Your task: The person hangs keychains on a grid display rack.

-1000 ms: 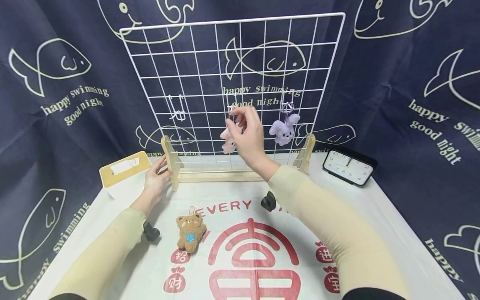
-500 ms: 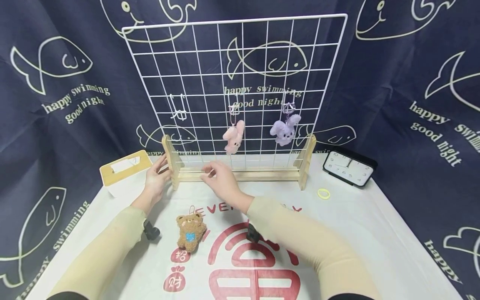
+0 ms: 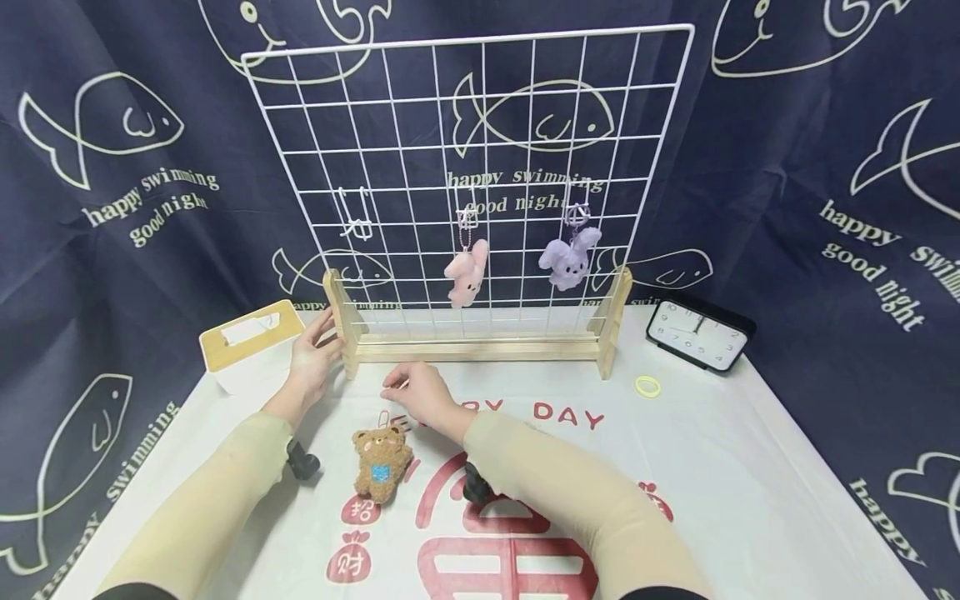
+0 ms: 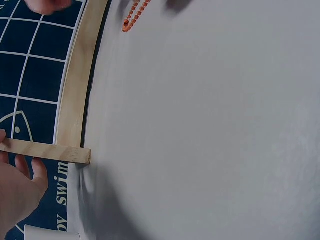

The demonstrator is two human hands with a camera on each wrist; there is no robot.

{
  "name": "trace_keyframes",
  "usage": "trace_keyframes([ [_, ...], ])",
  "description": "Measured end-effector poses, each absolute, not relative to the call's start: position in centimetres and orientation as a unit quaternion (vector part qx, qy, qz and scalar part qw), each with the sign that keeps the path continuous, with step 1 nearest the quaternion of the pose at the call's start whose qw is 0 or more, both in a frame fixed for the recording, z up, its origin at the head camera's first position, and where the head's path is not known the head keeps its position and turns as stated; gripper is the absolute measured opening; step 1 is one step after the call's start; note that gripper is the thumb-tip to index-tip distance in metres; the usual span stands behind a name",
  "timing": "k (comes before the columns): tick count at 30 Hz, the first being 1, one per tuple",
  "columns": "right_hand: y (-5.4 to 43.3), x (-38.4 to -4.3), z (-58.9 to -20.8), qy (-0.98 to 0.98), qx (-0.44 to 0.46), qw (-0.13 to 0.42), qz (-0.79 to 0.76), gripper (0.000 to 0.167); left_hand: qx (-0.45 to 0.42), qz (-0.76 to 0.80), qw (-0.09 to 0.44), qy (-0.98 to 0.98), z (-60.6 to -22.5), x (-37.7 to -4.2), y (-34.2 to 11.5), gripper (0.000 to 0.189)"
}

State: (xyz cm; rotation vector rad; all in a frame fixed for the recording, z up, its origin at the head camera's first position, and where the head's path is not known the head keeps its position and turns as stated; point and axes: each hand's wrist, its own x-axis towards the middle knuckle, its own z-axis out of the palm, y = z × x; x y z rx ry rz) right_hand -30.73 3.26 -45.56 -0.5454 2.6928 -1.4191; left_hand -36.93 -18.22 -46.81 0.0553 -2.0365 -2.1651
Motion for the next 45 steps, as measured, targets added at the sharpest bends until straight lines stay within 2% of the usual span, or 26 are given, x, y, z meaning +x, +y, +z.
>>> trace_keyframes([
  [14, 2.2, -31.1, -47.6, 0.906, -0.150, 0.051, -0.393, 0.004, 0.018, -0.722, 0.085, -0.687, -46.9, -36.9, -18.3, 0.071],
  [24, 1.4, -30.8, -47.3, 0.917, -0.124, 0.088, -0.368, 0.006, 0.015, -0.720, 0.090, -0.687, -46.9, -36.7, -18.4, 0.070],
  [37, 1.1, -30.5, -47.2, 0.938, -0.118, 0.069, -0.319, 0.012, 0.007, -0.724, 0.092, -0.683, -47.3, -37.2, -18.4, 0.070],
  [45, 0.9, -30.7, -47.3, 0.942, -0.126, 0.083, -0.299, 0.017, 0.005, -0.724, 0.088, -0.684, -47.2, -37.1, -18.4, 0.071],
])
